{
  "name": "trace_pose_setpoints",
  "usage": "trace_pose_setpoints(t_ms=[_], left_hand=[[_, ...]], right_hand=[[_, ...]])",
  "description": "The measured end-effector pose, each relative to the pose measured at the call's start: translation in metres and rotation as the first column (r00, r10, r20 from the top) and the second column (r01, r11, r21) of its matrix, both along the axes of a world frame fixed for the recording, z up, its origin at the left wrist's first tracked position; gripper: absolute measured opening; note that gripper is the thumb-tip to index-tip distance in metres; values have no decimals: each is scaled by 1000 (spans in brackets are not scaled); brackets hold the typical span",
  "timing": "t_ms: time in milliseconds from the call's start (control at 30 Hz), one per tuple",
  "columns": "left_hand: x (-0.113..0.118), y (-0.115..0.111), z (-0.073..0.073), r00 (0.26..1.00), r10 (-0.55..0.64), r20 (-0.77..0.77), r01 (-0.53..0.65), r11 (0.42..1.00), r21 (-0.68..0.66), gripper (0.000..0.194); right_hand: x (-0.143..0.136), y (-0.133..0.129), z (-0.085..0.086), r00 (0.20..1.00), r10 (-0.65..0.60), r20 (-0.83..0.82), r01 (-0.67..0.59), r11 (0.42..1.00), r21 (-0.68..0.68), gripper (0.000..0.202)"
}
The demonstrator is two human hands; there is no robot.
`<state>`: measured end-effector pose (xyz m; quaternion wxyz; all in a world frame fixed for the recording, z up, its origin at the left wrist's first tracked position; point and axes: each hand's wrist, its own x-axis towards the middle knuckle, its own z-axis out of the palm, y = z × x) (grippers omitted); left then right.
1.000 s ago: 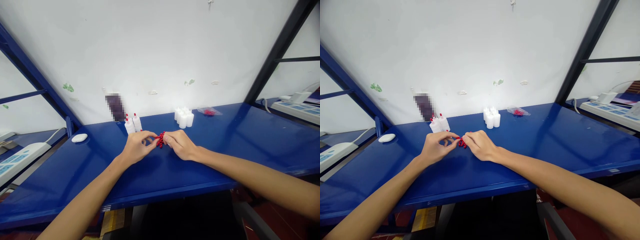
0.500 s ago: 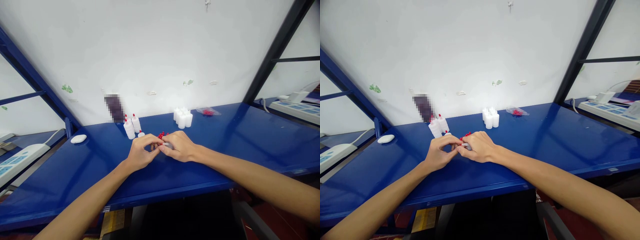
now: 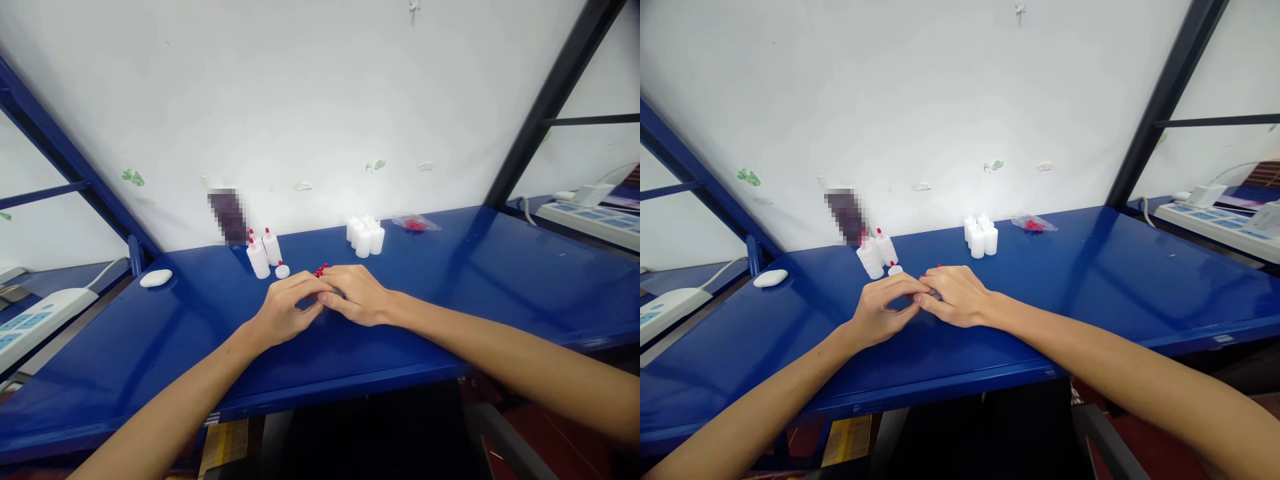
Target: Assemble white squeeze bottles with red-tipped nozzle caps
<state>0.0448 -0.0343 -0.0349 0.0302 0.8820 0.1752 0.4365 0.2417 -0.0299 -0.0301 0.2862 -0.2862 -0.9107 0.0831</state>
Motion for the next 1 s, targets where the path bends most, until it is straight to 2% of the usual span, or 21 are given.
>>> trace_pose_setpoints(t_ms=[167, 300, 400, 500, 567, 633, 700, 733, 800, 1000], left_hand=[[0, 2, -3, 999, 11, -45, -14, 997, -80, 11], [2, 3, -7, 996, 21, -85, -29, 995, -99, 11], [0, 7, -8, 994, 57, -88, -63, 996, -66, 11], [-9, 16, 0, 976, 190, -111, -188, 982, 26, 12], [-21, 25, 9, 923, 367, -119, -348, 925, 155, 14], [-35, 34, 18, 821, 561, -107, -511, 804, 304, 18], [-48, 41, 23, 733, 672, -106, -593, 707, 386, 19], [-52, 44, 24, 706, 699, -115, -609, 682, 406, 19], [-58, 50, 22, 685, 715, -140, -615, 670, 416, 19], [-58, 59, 12, 682, 702, -204, -606, 699, 379, 21]], right_hand=[[0, -2, -1, 994, 38, -102, -46, 995, -83, 40], [-1, -2, -2, 993, 43, -108, -54, 994, -100, 45], [-2, 1, -2, 995, -20, -97, 10, 995, -98, 40], [1, 8, -1, 982, -129, -139, 112, 986, -123, 37], [6, 14, 0, 958, -196, -209, 165, 974, -156, 38], [12, 19, 1, 931, -242, -273, 196, 963, -183, 37], [16, 23, 1, 916, -264, -304, 210, 957, -198, 35], [17, 25, 1, 912, -271, -308, 216, 955, -202, 33], [17, 26, 0, 912, -277, -301, 223, 953, -203, 31], [13, 25, -1, 933, -251, -258, 200, 957, -210, 28]])
